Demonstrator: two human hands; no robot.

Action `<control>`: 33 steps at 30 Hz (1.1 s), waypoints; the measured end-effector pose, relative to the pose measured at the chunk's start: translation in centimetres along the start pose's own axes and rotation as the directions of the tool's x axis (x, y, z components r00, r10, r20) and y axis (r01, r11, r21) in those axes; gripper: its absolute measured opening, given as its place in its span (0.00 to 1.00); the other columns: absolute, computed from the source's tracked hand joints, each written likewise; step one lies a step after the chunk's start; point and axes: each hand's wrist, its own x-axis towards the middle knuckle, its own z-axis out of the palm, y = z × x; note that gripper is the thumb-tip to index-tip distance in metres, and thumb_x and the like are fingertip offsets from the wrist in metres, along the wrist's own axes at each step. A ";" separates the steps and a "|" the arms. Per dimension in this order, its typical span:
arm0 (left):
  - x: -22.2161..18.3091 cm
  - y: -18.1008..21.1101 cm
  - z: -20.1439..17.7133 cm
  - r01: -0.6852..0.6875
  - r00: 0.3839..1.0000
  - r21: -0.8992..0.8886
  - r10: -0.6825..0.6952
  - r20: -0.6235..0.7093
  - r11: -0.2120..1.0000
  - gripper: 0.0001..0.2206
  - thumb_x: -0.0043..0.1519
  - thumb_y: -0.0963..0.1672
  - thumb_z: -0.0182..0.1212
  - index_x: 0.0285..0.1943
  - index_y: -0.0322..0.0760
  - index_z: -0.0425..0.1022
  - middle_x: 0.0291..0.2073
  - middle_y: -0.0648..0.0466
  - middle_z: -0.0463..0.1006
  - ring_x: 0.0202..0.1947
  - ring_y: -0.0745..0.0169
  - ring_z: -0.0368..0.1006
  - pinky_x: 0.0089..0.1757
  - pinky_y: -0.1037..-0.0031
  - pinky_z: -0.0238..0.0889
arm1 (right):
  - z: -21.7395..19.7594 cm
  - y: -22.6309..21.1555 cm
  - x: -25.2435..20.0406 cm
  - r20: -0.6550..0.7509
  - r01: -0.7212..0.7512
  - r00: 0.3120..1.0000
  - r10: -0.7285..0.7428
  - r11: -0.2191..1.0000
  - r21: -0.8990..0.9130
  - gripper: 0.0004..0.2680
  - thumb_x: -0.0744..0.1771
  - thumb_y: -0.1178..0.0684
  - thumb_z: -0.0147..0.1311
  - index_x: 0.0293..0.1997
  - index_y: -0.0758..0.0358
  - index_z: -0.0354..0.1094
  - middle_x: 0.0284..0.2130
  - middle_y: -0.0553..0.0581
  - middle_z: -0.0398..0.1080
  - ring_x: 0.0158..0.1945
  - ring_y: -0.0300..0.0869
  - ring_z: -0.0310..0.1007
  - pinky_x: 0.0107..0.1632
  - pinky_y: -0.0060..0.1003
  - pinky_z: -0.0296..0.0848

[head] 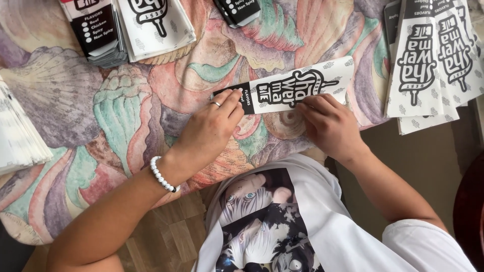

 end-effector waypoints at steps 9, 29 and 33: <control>-0.3 0.4 -0.3 0.034 0.999 0.042 -0.035 0.025 0.999 0.10 0.66 0.41 0.55 0.52 0.29 0.70 0.64 0.36 0.67 0.63 0.42 0.68 0.54 0.61 0.70 | 3.2 -3.8 3.9 -0.139 0.086 0.988 -0.062 0.981 0.173 0.04 0.68 0.62 0.55 0.39 0.68 0.76 0.38 0.61 0.74 0.41 0.52 0.76 0.44 0.41 0.77; -0.2 0.2 -0.7 -0.001 0.998 0.143 -0.007 0.056 0.990 0.10 0.67 0.41 0.51 0.53 0.31 0.70 0.64 0.34 0.68 0.64 0.40 0.69 0.52 0.63 0.71 | -0.4 3.1 -2.9 -0.031 0.134 0.990 -0.136 0.989 -0.063 0.06 0.68 0.65 0.51 0.41 0.70 0.77 0.41 0.63 0.76 0.45 0.52 0.78 0.49 0.40 0.77; 0.1 0.0 -1.1 -0.085 0.995 0.236 0.069 0.076 0.968 0.09 0.67 0.41 0.48 0.52 0.31 0.70 0.63 0.32 0.69 0.62 0.39 0.70 0.52 0.64 0.70 | -0.6 3.1 -2.7 -0.027 0.105 0.994 -0.106 0.994 -0.035 0.05 0.67 0.65 0.55 0.42 0.69 0.78 0.40 0.62 0.76 0.44 0.51 0.78 0.48 0.39 0.77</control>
